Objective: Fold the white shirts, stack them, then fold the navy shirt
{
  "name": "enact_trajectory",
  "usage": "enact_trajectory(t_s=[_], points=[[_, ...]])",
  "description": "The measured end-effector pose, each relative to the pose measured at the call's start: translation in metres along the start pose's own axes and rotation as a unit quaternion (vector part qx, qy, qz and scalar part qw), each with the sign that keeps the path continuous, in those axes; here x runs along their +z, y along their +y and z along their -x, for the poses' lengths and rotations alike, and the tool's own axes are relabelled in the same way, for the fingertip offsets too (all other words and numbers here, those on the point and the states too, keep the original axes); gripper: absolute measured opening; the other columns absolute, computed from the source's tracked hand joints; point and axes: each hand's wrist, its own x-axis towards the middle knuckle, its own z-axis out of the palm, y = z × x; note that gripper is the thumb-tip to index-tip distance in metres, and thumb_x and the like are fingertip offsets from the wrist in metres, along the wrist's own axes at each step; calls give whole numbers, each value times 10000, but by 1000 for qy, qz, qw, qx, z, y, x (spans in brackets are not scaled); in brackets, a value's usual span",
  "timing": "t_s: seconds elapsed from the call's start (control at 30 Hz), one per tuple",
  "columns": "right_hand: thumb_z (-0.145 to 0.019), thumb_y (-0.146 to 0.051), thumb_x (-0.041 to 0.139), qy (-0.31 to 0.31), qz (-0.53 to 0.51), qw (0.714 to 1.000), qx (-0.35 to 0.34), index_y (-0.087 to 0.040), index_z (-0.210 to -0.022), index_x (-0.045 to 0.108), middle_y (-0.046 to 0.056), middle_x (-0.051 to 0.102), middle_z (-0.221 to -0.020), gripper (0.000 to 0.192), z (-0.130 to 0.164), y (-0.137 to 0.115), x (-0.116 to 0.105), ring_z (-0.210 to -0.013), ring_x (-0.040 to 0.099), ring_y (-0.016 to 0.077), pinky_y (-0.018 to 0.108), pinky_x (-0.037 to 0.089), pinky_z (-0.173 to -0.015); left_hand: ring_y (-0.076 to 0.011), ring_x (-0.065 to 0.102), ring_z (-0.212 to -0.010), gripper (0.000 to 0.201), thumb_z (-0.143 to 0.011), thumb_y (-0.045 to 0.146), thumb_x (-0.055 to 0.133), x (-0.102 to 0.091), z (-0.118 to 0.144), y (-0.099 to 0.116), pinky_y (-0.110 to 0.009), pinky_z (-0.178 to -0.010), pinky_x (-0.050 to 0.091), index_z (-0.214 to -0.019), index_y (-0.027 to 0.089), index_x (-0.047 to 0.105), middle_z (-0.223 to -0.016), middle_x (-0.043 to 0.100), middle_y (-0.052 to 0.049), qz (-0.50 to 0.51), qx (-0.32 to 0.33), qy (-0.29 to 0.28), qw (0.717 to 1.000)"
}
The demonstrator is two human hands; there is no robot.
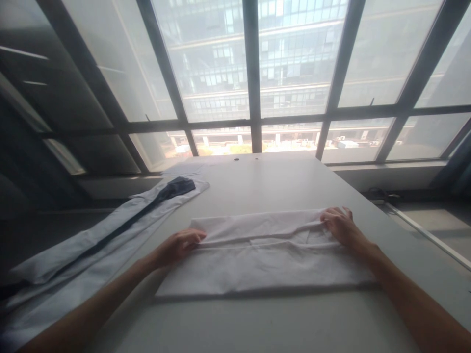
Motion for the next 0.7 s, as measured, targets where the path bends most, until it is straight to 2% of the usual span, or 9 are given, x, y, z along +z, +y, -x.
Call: enact_trajectory(t_s=[0.1,0.17,0.23,0.3,0.4,0.47,0.57,0.7], points=[[-867,-153,440,-5,-1,1000,2,-254,-877,715,64,746,-1054,292,1,2,2,-1068,646,291,629,235,-1109,-223,718,-994,182,-996,356,576,-10,-13,9,-347,-917,548,-994,245,720,-1079,768,-41,-39,-19,-1,999],[-854,-154,447,-7,-6,1000,3,-254,-857,721,65,751,-1055,292,0,2,4,-1067,654,290,630,234,-1116,-230,713,-1014,237,-1024,350,517,-8,-34,20,-360,-935,545,-1065,242,724,-1086,765,-51,-54,-20,44,997],[-848,-159,445,-14,-14,1000,9,-257,-833,730,61,757,-1046,301,-1,2,4,-1070,663,293,640,231,-1119,-225,696,-1088,270,-1030,291,475,5,-64,33,-365,-989,531,-1149,228,710,-1162,749,-62,-50,0,84,995],[-850,-163,430,-25,-23,999,19,-264,-813,740,56,763,-1036,328,-2,1,3,-1068,674,296,651,235,-1118,-215,667,-1167,314,-1013,219,457,25,-98,44,-363,-1042,507,-1217,215,695,-1248,723,-66,-48,26,87,995],[-847,-145,398,-40,-36,998,35,-261,-820,755,60,768,-1041,376,-1,-1,-2,-1048,686,289,650,256,-1115,-209,544,-1352,428,-1013,190,424,58,-141,52,-377,-1154,408,-1411,202,582,-1452,599,-82,-47,33,33,998],[-836,-125,390,-45,-42,997,42,-251,-843,760,65,769,-1046,391,0,-3,-5,-1037,690,280,638,266,-1118,-261,401,-1468,492,-1045,303,424,76,-156,52,-472,-1203,320,-1528,216,449,-1577,453,-98,-66,24,-45,997],[-823,-106,396,-45,-39,997,44,-240,-835,758,65,772,-1027,386,-1,-5,-7,-999,695,269,588,324,-1100,-333,220,-1539,566,-1075,492,333,92,-159,45,-581,-1213,212,-1591,261,341,-1660,287,-113,-98,26,-115,988],[-825,-108,432,-31,-20,999,36,-232,-805,746,70,775,-972,338,-8,-10,-8,-937,694,256,423,469,-950,-346,129,-1557,567,-1076,558,259,93,-152,36,-582,-1217,155,-1601,349,304,-1695,188,-87,-107,35,-125,986]])
